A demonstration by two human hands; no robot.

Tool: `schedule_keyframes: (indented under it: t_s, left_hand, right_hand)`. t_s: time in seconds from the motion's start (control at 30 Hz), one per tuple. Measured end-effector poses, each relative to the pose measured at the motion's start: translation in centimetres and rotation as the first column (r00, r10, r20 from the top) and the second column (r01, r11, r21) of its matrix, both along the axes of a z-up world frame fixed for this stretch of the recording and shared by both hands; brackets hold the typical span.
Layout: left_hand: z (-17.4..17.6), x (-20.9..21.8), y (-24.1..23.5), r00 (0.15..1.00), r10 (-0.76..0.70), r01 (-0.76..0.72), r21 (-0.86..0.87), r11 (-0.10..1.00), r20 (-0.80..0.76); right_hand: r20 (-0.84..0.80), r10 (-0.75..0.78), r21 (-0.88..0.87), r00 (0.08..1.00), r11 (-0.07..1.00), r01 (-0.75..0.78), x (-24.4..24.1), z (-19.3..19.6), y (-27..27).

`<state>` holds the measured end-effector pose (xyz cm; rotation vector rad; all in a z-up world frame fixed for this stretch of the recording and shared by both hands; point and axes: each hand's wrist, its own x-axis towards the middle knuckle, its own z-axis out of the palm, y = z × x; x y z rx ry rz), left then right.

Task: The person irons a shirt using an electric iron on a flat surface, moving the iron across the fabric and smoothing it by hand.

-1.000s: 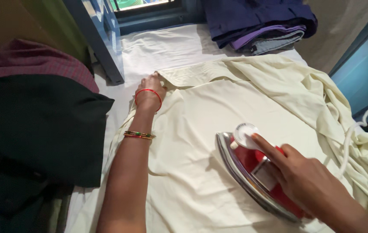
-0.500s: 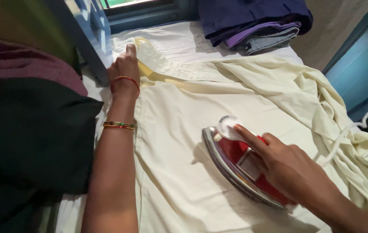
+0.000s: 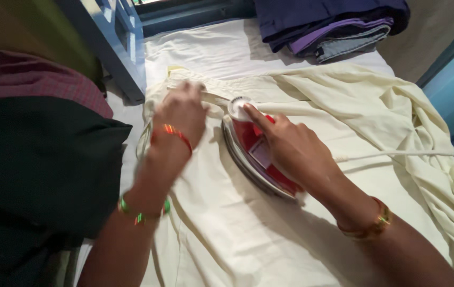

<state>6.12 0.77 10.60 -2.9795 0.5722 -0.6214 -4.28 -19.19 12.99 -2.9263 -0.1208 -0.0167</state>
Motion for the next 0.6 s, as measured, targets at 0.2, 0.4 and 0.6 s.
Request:
schedule_keyframes:
  t_s: [0.2,0.4,0.6]
  left_hand:
    - [-1.5,-12.3,0.7,0.827,-0.066,0.118,0.057,0.991,-0.558]
    - [-1.2,-15.7,4.0,0.675,-0.030,0.083,0.036,0.996,-0.737]
    - [-0.4,-16.0,7.9,0.595,0.170,-0.065,0.164,0.984,-0.785]
  right_hand:
    - [0.084,-0.005,0.002,0.996,1.000,0.004,2.5,-0.8,0.8]
    - [0.164,0.010,0.042,0.986,0.999,-0.017,1.5,-1.4,0.8]
    - [0.040,-0.020,-0.013,0.999,1.000,0.021,-3.3,-1.3,-0.5]
